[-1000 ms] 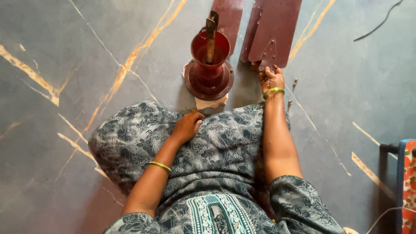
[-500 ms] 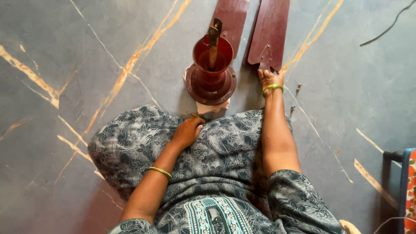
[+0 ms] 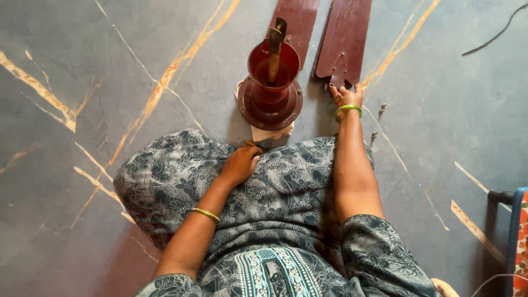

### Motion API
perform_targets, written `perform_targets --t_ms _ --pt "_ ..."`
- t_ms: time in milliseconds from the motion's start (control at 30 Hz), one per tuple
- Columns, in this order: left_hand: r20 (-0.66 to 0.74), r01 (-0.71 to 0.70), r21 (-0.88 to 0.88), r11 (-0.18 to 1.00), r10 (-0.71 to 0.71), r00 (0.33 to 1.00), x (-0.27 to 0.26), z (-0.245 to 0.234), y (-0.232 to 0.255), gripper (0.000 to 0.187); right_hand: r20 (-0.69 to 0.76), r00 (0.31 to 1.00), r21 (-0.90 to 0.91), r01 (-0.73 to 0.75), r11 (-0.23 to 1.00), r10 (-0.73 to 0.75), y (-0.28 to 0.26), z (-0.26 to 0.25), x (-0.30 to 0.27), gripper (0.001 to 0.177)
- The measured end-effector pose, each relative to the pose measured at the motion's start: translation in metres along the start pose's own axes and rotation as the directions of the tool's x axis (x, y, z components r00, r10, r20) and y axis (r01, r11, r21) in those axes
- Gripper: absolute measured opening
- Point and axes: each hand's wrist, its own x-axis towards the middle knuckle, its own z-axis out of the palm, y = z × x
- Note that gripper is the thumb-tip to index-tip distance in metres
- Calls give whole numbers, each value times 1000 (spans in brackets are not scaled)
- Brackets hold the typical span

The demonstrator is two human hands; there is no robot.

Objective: The person sits on the floor and uses a screwdriver to attach fan blades to the motor housing. They tighten screws on each blade in sequence, then rotate the fan to access the next blade.

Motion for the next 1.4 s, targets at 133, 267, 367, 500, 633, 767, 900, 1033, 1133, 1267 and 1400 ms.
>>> perform_targets --t_ms 133,267,367,500,633,767,900,1033,1133,1267,1400 --pt "-3 -7 -8 1000 7 1000 0 -1 0 23 -3 999 -82 -50 995 50 0 -1 1 71" --pt "-15 -5 -1 1000 5 1000 -2 2 -2 23 -43 997 -147 -75 986 69 2 -2 -3 73" --pt "-39 -26 -3 1000 26 999 -3 5 -6 22 -95 995 -191 -33 981 15 2 -1 -7 69" --pt "-73 -73 0 997 73 995 -4 11 -12 21 -146 972 -450 101 887 -185 0 4 -24 61" --pt "-64 -80 20 997 81 995 -3 13 -16 21 45 917 -629 333 702 -396 -4 19 -58 54" --pt "-53 -80 61 995 83 995 -3 16 -18 21 435 681 -668 683 296 -589 1 44 -101 51" --pt "-48 -84 62 994 88 995 -3 15 -17 22 665 575 -566 804 181 -476 19 73 -146 64" --pt "-70 -88 42 995 90 993 -5 15 -16 22 776 463 -477 875 82 -427 36 91 -182 90" --pt "-69 -84 40 996 87 994 -6 15 -16 23 758 515 -502 853 145 -402 46 94 -192 104" --pt "-56 -89 56 994 92 994 -5 16 -17 22 695 597 -600 789 134 -402 58 91 -189 111" --pt "-68 -99 53 994 103 992 -5 16 -17 21 653 672 -661 731 169 -349 66 87 -176 113"
